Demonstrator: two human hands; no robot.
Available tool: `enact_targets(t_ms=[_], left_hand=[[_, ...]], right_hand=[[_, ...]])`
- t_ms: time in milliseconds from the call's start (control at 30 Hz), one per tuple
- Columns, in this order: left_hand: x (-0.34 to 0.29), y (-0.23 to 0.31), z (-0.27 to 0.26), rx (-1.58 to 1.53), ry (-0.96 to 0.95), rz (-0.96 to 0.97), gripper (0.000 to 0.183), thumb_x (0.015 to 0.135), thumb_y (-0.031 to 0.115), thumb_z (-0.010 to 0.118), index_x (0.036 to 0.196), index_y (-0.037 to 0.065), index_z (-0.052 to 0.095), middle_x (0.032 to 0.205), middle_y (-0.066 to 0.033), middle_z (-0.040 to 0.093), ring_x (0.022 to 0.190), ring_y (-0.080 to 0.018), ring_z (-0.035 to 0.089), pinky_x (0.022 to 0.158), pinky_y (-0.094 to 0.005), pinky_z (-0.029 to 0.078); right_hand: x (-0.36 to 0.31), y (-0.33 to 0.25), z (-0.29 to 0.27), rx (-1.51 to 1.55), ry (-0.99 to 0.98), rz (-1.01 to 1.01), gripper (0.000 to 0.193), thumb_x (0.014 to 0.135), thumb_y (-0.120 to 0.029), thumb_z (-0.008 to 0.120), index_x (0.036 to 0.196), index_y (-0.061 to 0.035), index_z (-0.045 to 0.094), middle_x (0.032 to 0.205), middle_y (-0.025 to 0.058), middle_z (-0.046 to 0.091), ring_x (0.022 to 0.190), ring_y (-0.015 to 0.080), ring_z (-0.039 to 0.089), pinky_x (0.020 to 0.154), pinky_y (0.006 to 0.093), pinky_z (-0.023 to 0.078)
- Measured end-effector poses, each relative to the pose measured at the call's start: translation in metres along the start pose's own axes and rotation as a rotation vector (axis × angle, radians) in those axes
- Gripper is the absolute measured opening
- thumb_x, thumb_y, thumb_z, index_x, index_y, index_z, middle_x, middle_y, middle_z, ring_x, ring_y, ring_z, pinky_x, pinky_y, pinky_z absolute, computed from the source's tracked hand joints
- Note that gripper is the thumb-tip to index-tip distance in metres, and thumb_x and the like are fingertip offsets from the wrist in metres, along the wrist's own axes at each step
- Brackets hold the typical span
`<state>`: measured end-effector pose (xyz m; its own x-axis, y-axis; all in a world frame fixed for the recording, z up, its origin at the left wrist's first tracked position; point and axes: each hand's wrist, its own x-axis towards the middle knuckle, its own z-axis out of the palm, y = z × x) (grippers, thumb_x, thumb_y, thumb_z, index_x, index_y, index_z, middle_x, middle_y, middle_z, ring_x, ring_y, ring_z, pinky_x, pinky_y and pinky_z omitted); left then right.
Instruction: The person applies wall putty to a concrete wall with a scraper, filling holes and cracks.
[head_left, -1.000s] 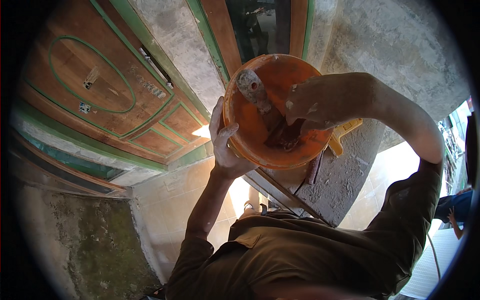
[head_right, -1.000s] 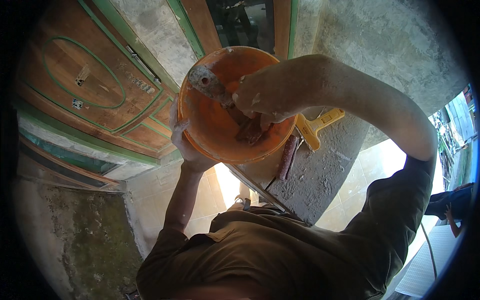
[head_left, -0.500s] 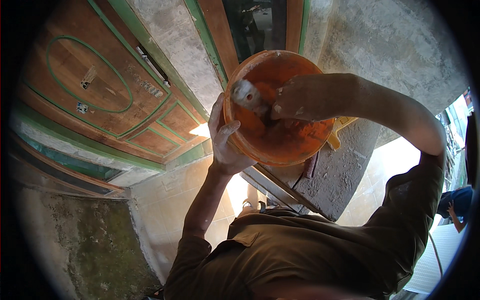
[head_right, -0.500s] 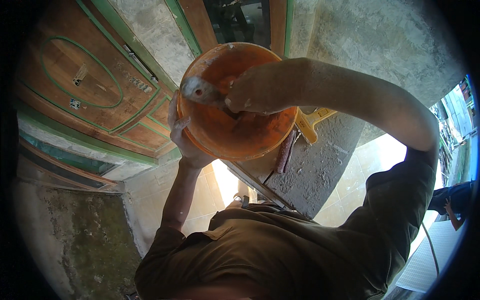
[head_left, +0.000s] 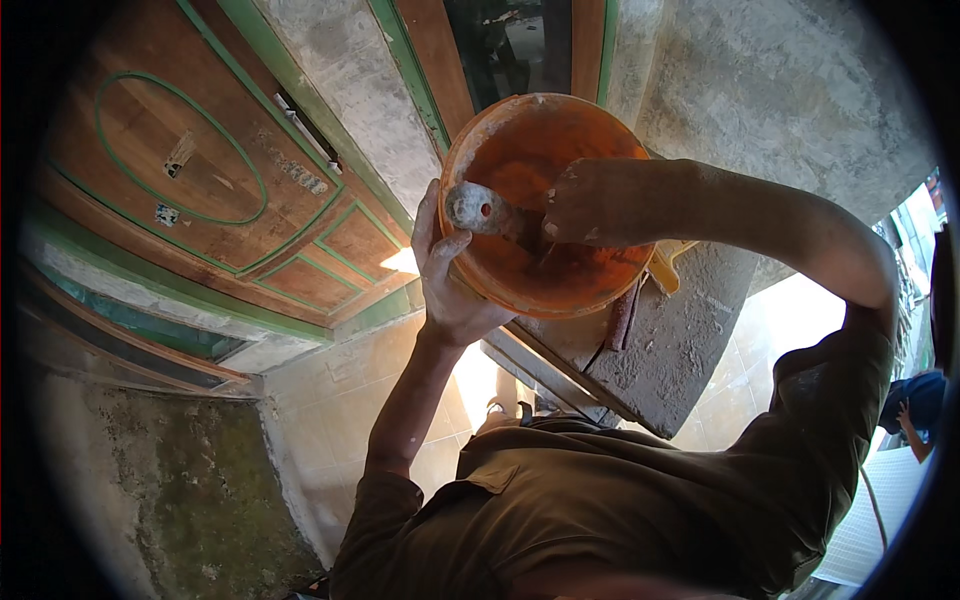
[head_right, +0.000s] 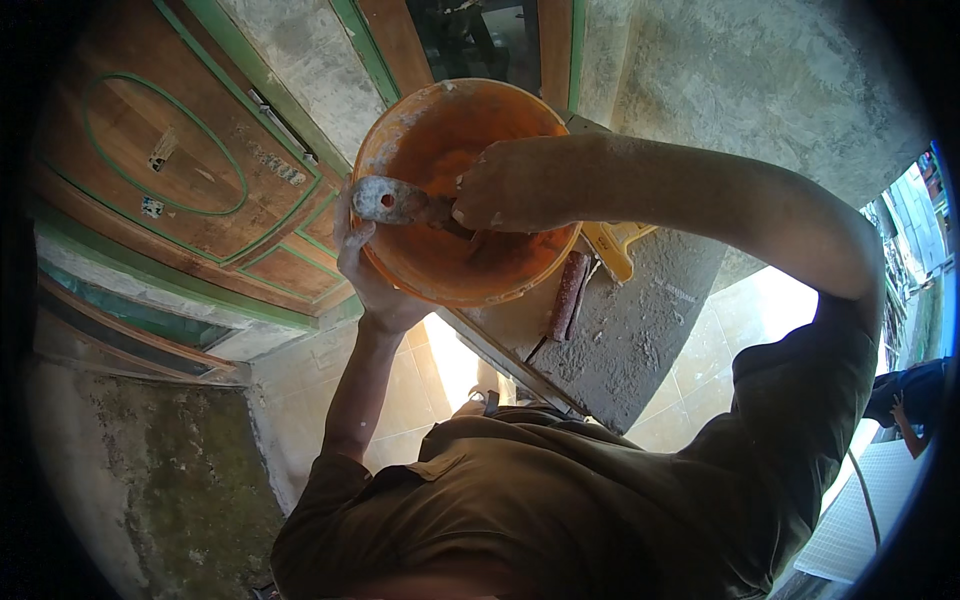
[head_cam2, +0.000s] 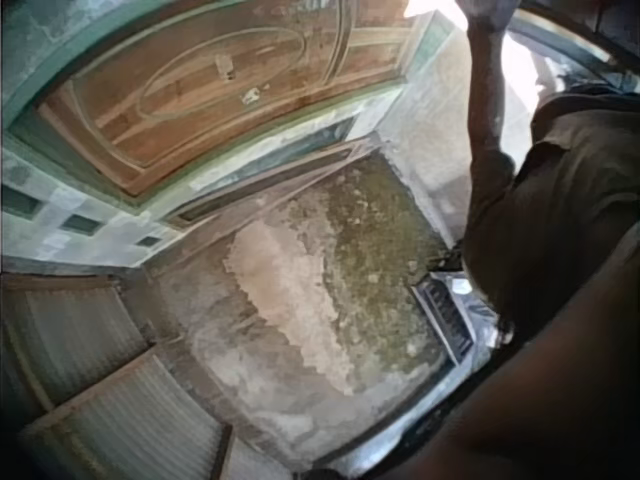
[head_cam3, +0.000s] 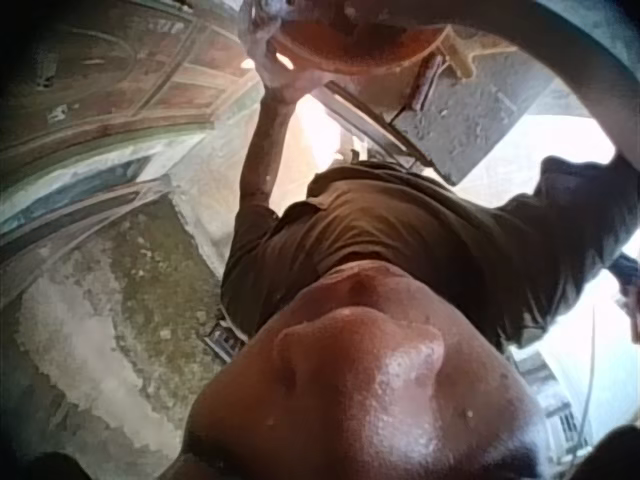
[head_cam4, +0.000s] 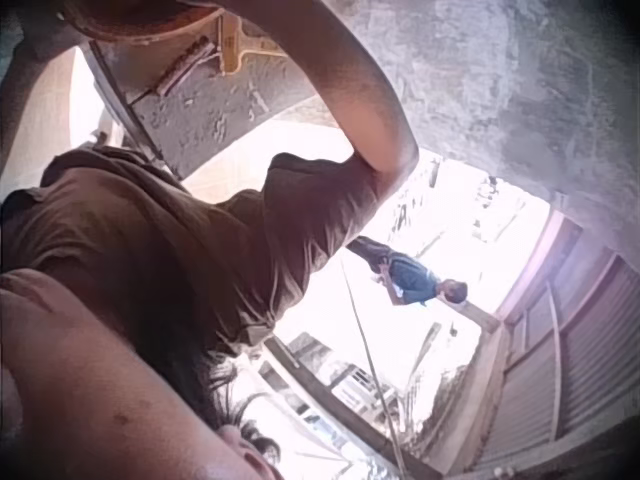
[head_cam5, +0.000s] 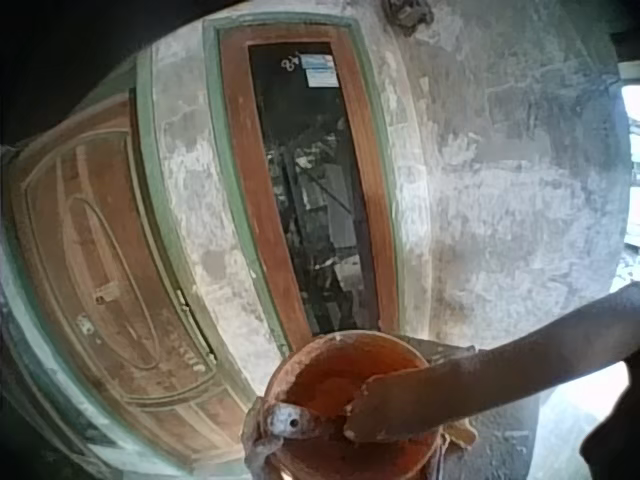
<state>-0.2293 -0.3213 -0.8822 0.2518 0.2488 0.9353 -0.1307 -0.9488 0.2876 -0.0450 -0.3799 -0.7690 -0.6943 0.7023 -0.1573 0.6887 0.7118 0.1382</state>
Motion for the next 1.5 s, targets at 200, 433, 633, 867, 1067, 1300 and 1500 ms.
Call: enact_targets(t_ms=[200, 433, 633, 867, 1067, 1300, 1500], left_hand=[[0.003, -0.012, 0.003, -0.060, -0.008, -0.006, 0.101, 0.046, 0.022, 0.089, 0.127, 0.021, 0.028, 0.137, -0.0214, 0.020, 0.126, -0.0378, 0.028, 0.101, -0.0472, 0.032], [0.013, -0.011, -0.005, -0.016, -0.093, -0.068, 0.109, 0.041, 0.028, 0.090, 0.128, 0.020, 0.025, 0.137, -0.0216, 0.021, 0.126, -0.0380, 0.028, 0.100, -0.0479, 0.035], [0.018, -0.015, -0.004, 0.014, -0.168, -0.209, 0.113, 0.039, 0.034, 0.090, 0.128, 0.010, 0.024, 0.135, -0.0216, 0.024, 0.126, -0.0378, 0.028, 0.102, -0.0473, 0.033], [0.026, -0.030, -0.006, -0.013, -0.202, -0.416, 0.120, 0.038, 0.037, 0.089, 0.132, 0.004, 0.021, 0.135, -0.0195, 0.026, 0.127, -0.0347, 0.028, 0.105, -0.0448, 0.029], [0.020, -0.029, -0.004, -0.030, -0.238, -0.455, 0.123, 0.039, 0.037, 0.088, 0.133, 0.003, 0.016, 0.135, -0.0192, 0.025, 0.128, -0.0346, 0.027, 0.107, -0.0441, 0.027], [0.022, -0.021, 0.000, -0.066, -0.273, -0.523, 0.132, 0.042, 0.032, 0.089, 0.138, -0.001, 0.005, 0.139, -0.0182, 0.023, 0.129, -0.0289, 0.027, 0.107, -0.0406, 0.026], [0.027, -0.006, -0.019, -0.090, -0.357, -0.603, 0.126, 0.056, 0.034, 0.083, 0.137, -0.005, -0.005, 0.142, -0.0222, 0.016, 0.131, -0.0316, 0.023, 0.108, -0.0402, 0.023]], right_hand=[[0.000, 0.014, 0.007, 0.046, -0.084, 0.007, 0.014, 0.083, -0.014, 0.048, 0.087, -0.0067, 0.060, 0.083, 0.0092, 0.059, 0.086, 0.0242, 0.059, 0.078, 0.0373, 0.046], [0.011, 0.036, -0.004, 0.369, -0.122, 0.069, 0.018, 0.080, -0.008, 0.053, 0.096, -0.0025, 0.059, 0.093, 0.0101, 0.059, 0.094, 0.0242, 0.057, 0.081, 0.0345, 0.047], [0.001, 0.046, -0.011, 0.191, 0.202, -0.035, 0.020, 0.080, -0.006, 0.057, 0.100, -0.0079, 0.060, 0.097, 0.0079, 0.059, 0.092, 0.0231, 0.056, 0.083, 0.0339, 0.046], [-0.031, 0.048, -0.048, -0.209, 0.526, -0.029, 0.019, 0.079, -0.009, 0.061, 0.098, -0.0054, 0.061, 0.092, 0.0059, 0.063, 0.082, 0.0222, 0.059, 0.079, 0.0334, 0.048], [-0.040, 0.047, -0.042, 0.016, 0.738, 0.293, 0.030, 0.083, -0.013, 0.061, 0.111, -0.0020, 0.056, 0.095, 0.0131, 0.062, 0.085, 0.0260, 0.059, 0.076, 0.0332, 0.048], [-0.042, 0.051, -0.036, 0.321, 0.721, 0.620, 0.038, 0.087, -0.025, 0.056, 0.117, -0.0037, 0.051, 0.101, 0.0177, 0.057, 0.090, 0.0264, 0.056, 0.079, 0.0354, 0.047], [-0.034, 0.029, -0.036, 0.831, 1.092, 0.600, 0.036, 0.089, -0.021, 0.054, 0.115, 0.0038, 0.052, 0.094, 0.0056, 0.061, 0.084, 0.0098, 0.057, 0.074, 0.0250, 0.047]])
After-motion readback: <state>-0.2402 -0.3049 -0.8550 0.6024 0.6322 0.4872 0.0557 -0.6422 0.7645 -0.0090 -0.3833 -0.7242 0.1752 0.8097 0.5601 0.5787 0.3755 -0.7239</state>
